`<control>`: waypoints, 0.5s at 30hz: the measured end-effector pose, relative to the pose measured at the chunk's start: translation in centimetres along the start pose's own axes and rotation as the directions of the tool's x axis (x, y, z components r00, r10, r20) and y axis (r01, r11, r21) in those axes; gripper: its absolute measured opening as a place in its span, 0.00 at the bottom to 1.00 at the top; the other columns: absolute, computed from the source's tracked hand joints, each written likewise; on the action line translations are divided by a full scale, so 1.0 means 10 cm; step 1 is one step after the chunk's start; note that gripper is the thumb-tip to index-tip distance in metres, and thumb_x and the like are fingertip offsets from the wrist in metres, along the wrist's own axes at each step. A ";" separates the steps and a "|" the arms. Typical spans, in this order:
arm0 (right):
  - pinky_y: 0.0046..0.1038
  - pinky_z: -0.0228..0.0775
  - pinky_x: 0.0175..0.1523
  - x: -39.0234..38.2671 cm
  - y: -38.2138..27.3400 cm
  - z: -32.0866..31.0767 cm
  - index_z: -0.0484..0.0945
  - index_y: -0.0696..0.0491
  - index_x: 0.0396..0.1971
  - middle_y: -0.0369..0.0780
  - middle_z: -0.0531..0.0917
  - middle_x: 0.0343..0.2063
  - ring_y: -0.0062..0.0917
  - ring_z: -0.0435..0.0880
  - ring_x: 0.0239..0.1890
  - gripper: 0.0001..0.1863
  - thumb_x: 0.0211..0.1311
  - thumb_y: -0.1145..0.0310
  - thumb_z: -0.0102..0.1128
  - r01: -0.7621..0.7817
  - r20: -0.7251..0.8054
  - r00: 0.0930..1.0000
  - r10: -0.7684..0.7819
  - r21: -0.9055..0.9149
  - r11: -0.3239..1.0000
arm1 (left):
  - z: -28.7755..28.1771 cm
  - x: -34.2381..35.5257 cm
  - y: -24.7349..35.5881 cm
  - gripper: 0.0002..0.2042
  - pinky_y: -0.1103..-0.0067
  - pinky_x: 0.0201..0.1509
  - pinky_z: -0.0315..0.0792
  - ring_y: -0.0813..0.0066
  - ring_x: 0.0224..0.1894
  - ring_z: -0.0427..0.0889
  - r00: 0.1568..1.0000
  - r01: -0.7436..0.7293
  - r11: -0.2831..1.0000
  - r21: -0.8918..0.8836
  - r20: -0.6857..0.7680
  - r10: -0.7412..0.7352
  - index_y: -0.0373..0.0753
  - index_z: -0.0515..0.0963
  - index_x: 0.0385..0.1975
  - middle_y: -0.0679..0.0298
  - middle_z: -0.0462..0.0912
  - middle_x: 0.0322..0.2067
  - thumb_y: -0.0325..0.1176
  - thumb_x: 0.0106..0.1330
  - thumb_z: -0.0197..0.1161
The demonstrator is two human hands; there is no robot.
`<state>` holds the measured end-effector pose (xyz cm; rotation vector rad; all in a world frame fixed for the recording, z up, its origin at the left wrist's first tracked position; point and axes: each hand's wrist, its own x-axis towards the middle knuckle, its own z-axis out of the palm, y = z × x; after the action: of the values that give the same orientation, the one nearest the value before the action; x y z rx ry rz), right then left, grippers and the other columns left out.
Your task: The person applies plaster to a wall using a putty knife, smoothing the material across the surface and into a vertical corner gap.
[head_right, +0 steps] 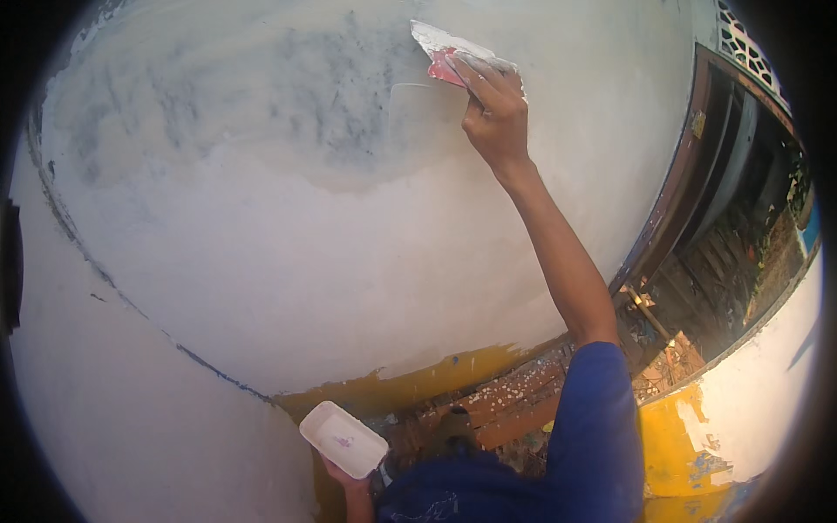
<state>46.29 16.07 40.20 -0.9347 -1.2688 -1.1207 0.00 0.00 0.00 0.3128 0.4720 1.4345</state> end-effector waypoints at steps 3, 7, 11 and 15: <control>0.34 0.72 0.51 -0.46 -0.18 0.00 0.81 0.47 0.52 0.35 0.83 0.49 0.37 0.77 0.50 0.34 0.41 0.90 0.54 0.124 0.242 0.962 -0.126 0.024 0.992 | -0.04 -0.19 -0.47 0.31 0.51 0.59 0.71 0.50 0.57 0.75 0.997 -0.001 0.996 -0.091 -0.080 -0.006 0.44 0.62 0.65 0.56 0.73 0.58 0.59 0.70 0.42; 0.38 0.68 0.58 -1.50 -0.62 -0.18 0.79 0.48 0.54 0.37 0.81 0.51 0.36 0.77 0.52 0.35 0.41 0.88 0.54 0.028 0.471 0.879 -0.073 0.101 0.994 | 0.01 0.07 -0.46 0.30 0.52 0.59 0.72 0.51 0.57 0.76 1.000 -0.013 0.990 -0.142 -0.022 0.010 0.44 0.62 0.65 0.56 0.73 0.58 0.58 0.70 0.42; 0.38 0.67 0.57 -1.62 -0.76 -0.23 0.80 0.50 0.53 0.38 0.82 0.50 0.36 0.77 0.53 0.34 0.41 0.90 0.53 -0.085 0.463 0.886 -0.014 0.192 0.978 | 0.01 0.09 -0.36 0.30 0.52 0.59 0.72 0.52 0.57 0.75 1.000 -0.012 0.990 -0.142 -0.019 0.010 0.45 0.62 0.66 0.57 0.73 0.59 0.57 0.71 0.42; 0.35 0.67 0.56 -0.73 -0.56 -0.02 0.82 0.52 0.50 0.40 0.83 0.48 0.38 0.77 0.53 0.32 0.41 0.91 0.53 -0.068 0.075 0.996 0.057 0.152 0.986 | -0.02 0.10 -0.29 0.29 0.52 0.58 0.72 0.52 0.57 0.75 0.999 -0.047 0.998 -0.044 0.002 0.047 0.45 0.62 0.66 0.57 0.72 0.59 0.56 0.70 0.42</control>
<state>41.16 15.39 32.60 -0.8977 -1.3544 -0.9333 2.43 0.65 -1.70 0.2919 0.4325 1.4880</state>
